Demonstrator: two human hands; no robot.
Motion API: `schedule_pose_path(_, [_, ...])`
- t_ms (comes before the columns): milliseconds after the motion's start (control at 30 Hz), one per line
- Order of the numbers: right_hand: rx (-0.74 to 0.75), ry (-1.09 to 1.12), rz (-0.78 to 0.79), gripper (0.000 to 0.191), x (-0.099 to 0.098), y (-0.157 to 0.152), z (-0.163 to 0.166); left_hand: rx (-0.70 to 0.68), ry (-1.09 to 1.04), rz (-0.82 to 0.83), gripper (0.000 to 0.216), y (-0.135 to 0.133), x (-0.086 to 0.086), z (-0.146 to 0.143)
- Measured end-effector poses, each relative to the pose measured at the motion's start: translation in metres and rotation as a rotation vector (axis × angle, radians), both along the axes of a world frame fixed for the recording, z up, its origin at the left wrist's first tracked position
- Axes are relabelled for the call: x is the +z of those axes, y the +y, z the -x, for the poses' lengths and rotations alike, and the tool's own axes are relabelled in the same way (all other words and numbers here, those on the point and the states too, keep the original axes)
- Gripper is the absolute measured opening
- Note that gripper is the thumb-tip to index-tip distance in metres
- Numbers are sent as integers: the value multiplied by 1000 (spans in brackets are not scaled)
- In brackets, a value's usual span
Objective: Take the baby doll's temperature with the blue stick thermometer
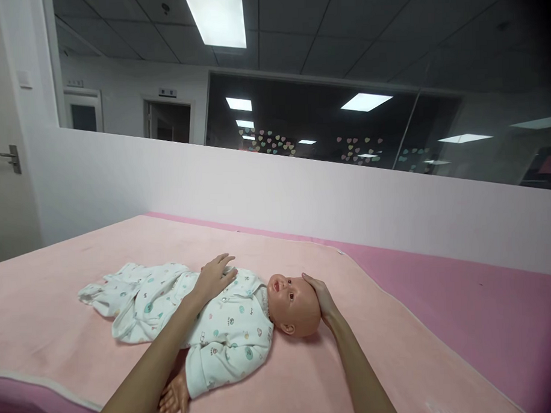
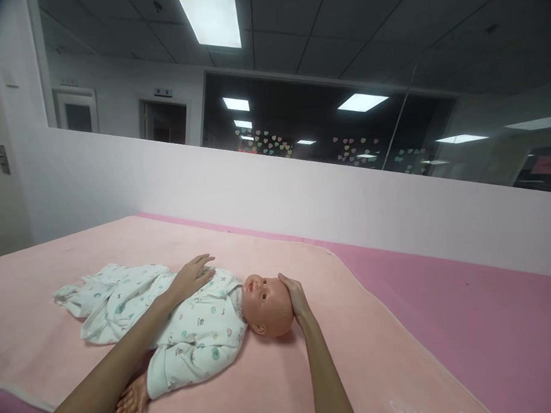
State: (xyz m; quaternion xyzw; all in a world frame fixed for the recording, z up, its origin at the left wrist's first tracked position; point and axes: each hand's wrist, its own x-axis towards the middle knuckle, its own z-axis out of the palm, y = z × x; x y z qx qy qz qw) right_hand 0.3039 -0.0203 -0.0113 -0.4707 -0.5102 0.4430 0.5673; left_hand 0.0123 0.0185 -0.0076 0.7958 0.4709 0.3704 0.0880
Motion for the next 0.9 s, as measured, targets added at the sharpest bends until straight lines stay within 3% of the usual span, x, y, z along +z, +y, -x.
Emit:
schedule_pose_path(67, [-4,2,-4,40,0,0,1,-122,-106,-63,38,-12,7,-4])
schedule_pose_path(133, [-28,-38,-18,39,0,1,1,-294,-135,-4,35,-24,12,-11])
schedule_pose_path(233, [-188,-267,-147,35,4,1,-5,-477,-53,73,32,-32,13,-19])
schedule_pose_path(333, [-488,-623,-398,28,18,-9,-5,-444,-157,131,28,-28,10,-23])
schedule_pose_path(400, [-582,-844,-591,23,32,-19,8,-354,-298,172,32,-21,7,-23])
schedule_pose_path(433, [-556,-949,-679,22,38,-24,19,-309,-364,186,35,-17,5,-22])
schedule_pose_path(500, [-370,-1175,-772,20,48,-32,50,-267,-474,218,39,-11,3,-21])
schedule_pose_path(567, [-222,-1395,-742,24,50,-34,85,-281,-551,253,40,-7,1,-20])
schedule_pose_path(633, [-138,-1619,-608,23,46,-29,115,-294,-576,278,40,-5,0,-20])
schedule_pose_path(767, [-175,-1884,-309,27,34,-8,145,-266,-531,240,41,-4,0,-21])
schedule_pose_path(900, [-229,-1929,-290,24,25,3,150,-249,-480,165,45,-3,-2,-22])
